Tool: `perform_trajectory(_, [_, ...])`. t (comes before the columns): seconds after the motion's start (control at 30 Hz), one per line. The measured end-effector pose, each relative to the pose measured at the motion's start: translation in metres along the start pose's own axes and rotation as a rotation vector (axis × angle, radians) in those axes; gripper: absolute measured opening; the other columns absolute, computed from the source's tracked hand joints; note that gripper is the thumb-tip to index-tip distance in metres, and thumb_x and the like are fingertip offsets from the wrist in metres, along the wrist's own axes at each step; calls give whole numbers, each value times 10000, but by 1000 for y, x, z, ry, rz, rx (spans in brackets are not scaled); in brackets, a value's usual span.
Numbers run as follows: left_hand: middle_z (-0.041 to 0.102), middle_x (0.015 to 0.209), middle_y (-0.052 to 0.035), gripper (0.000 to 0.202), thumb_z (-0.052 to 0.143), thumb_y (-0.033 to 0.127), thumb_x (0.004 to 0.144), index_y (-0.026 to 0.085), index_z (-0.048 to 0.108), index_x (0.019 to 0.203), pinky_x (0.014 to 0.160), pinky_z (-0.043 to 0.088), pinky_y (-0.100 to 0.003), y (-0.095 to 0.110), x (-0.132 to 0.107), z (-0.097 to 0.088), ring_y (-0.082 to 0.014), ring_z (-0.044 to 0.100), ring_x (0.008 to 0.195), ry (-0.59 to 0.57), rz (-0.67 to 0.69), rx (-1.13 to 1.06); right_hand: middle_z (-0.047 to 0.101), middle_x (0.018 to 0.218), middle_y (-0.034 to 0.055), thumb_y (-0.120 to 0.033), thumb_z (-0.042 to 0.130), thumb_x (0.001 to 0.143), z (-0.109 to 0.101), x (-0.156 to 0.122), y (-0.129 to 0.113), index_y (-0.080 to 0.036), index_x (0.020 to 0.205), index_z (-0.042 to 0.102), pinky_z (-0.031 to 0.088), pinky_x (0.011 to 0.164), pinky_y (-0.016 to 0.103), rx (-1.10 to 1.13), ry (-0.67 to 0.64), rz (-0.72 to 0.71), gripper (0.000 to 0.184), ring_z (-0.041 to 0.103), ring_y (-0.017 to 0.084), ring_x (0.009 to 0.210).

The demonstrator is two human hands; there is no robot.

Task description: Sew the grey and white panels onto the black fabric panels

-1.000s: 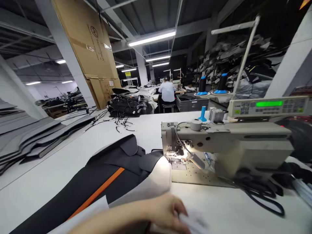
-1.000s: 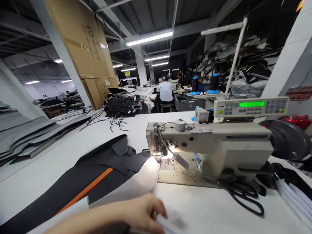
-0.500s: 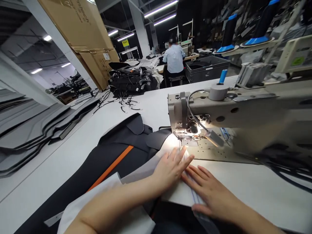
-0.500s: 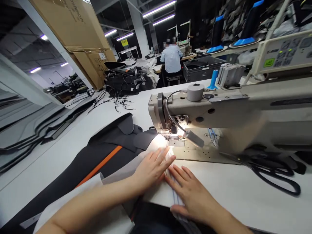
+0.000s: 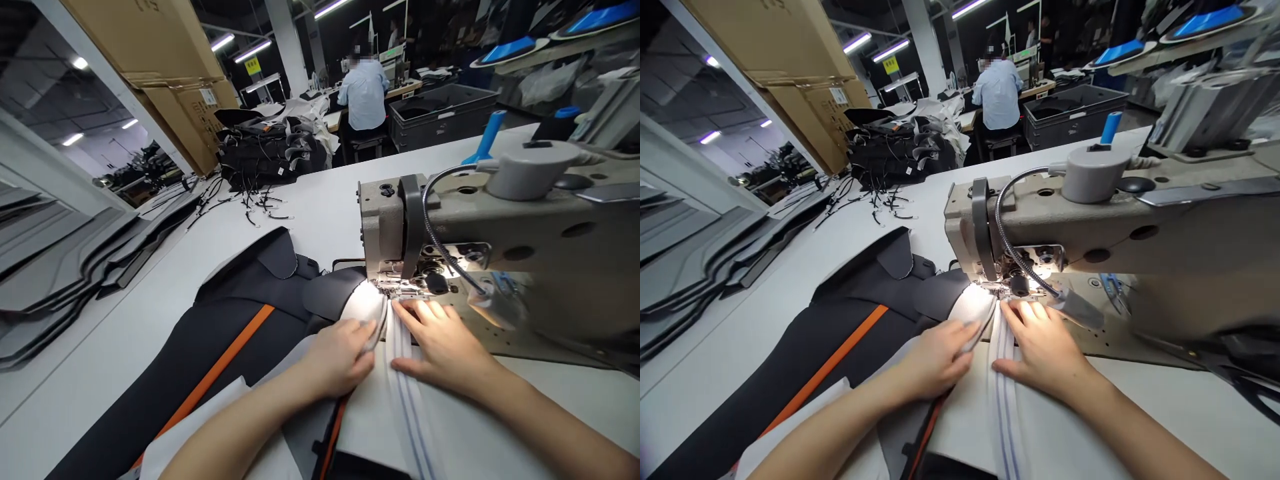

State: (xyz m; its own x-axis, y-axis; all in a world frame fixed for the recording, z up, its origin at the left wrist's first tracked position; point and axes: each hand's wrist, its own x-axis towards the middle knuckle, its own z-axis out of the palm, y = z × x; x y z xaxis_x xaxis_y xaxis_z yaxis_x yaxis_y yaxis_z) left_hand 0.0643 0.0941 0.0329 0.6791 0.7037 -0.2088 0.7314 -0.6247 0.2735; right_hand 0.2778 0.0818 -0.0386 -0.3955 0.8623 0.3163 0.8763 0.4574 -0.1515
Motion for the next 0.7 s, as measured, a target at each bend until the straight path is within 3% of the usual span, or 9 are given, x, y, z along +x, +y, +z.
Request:
perform_trajectory(0.13, [546, 947, -50, 480, 353, 294, 928, 190, 337, 1396, 735, 467, -267, -9, -5, -10, -163, 550, 832, 40, -17, -164, 553, 1135, 168, -709, 593, 667, 1, 5, -3, -140, 1271, 506, 370, 786, 441, 30, -62, 4, 834, 487, 325, 1000])
perform_trajectory(0.4, [575, 967, -84, 414, 381, 344, 917, 144, 410, 1278, 725, 480, -356, 18, 6, 7, -235, 545, 859, -59, 69, 180, 548, 1219, 171, -677, 530, 760, 7, 0, -3, -111, 1367, 372, 362, 851, 438, 102, 84, -30, 846, 498, 305, 1048])
perform_trajectory(0.47, [572, 963, -89, 413, 379, 341, 913, 139, 404, 1272, 715, 482, -365, 20, 8, 10, -238, 546, 853, -73, 60, 225, 589, 1161, 135, -567, 500, 840, 4, -2, 4, -137, 1290, 479, 373, 838, 406, 109, 103, -60, 623, 523, 269, 999])
perform_trajectory(0.53, [568, 967, -91, 439, 390, 338, 904, 134, 379, 1293, 697, 485, -370, 20, 8, 10, -240, 547, 852, -88, 55, 245, 628, 1023, 93, -391, 450, 902, 1, -3, 12, -184, 1083, 630, 385, 775, 360, 108, 136, -55, 329, 538, 231, 913])
perform_trajectory(0.6, [567, 969, -89, 457, 403, 338, 897, 134, 367, 1304, 689, 487, -376, 20, 8, 10, -243, 547, 854, -94, 52, 245, 616, 913, 79, -254, 411, 902, 2, -3, 18, -201, 943, 679, 374, 704, 333, 94, 151, -45, 276, 527, 210, 836])
perform_trajectory(0.7, [568, 965, -80, 417, 400, 339, 899, 159, 400, 1275, 694, 484, -371, 19, 7, 9, -238, 546, 848, -83, 53, 227, 588, 931, 86, -218, 396, 898, 7, -2, 19, -199, 1105, 637, 356, 666, 331, 75, 108, -65, 319, 505, 210, 817])
